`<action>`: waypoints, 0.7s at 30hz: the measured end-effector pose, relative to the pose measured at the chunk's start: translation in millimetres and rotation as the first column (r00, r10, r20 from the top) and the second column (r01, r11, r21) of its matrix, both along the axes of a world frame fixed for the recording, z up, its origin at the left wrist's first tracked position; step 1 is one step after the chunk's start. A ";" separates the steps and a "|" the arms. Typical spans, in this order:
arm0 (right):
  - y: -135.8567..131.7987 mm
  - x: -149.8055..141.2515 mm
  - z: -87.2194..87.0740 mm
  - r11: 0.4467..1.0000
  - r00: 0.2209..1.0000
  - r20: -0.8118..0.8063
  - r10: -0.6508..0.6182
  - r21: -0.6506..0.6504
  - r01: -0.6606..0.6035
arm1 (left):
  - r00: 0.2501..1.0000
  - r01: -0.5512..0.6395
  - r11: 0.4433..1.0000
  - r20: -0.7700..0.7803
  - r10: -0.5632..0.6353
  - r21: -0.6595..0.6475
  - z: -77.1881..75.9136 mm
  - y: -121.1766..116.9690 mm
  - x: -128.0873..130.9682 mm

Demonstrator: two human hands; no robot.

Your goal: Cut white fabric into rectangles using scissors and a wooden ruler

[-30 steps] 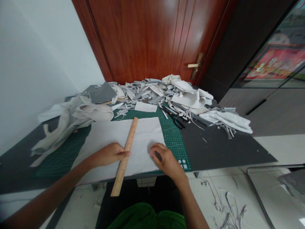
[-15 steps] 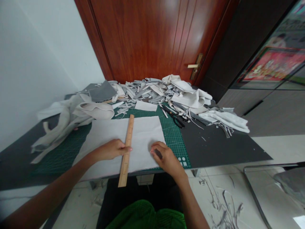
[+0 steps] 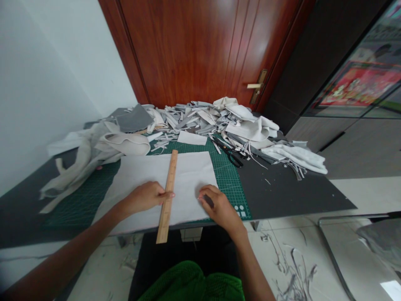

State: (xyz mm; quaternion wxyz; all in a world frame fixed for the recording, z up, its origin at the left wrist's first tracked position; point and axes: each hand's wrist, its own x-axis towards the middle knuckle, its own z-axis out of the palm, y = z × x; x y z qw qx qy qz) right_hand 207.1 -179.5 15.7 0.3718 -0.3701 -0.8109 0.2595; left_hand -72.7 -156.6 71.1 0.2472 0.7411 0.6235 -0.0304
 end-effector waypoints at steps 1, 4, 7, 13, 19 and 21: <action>0.0 0.0 0.0 1.000 1.000 0.002 -0.001 0.000 0.001 | 1.000 -0.001 1.000 -0.005 0.001 0.007 -0.5 -0.1 0.2; 0.0 0.1 0.1 1.000 1.000 0.004 -0.003 0.005 0.003 | 1.000 0.009 1.000 0.003 -0.009 0.026 -3.3 0.0 -0.6; -0.1 0.1 0.1 1.000 1.000 0.003 -0.011 0.000 0.011 | 0.998 0.051 0.999 0.026 -0.051 0.016 -6.5 0.0 -2.8; -0.7 0.3 0.2 1.000 1.000 -0.022 -0.017 -0.004 0.016 | 0.994 0.106 0.992 -0.006 -0.106 0.071 -8.3 -4.3 -7.9; -1.2 -0.3 2.6 1.000 1.000 -0.027 -0.010 -0.024 0.009 | 0.933 0.247 0.826 0.107 -0.344 0.506 -14.3 19.4 -26.4; -0.5 0.1 2.4 1.000 1.000 -0.027 -0.010 -0.026 0.009 | 0.872 0.370 0.756 0.079 -0.483 0.541 -21.0 32.7 -35.1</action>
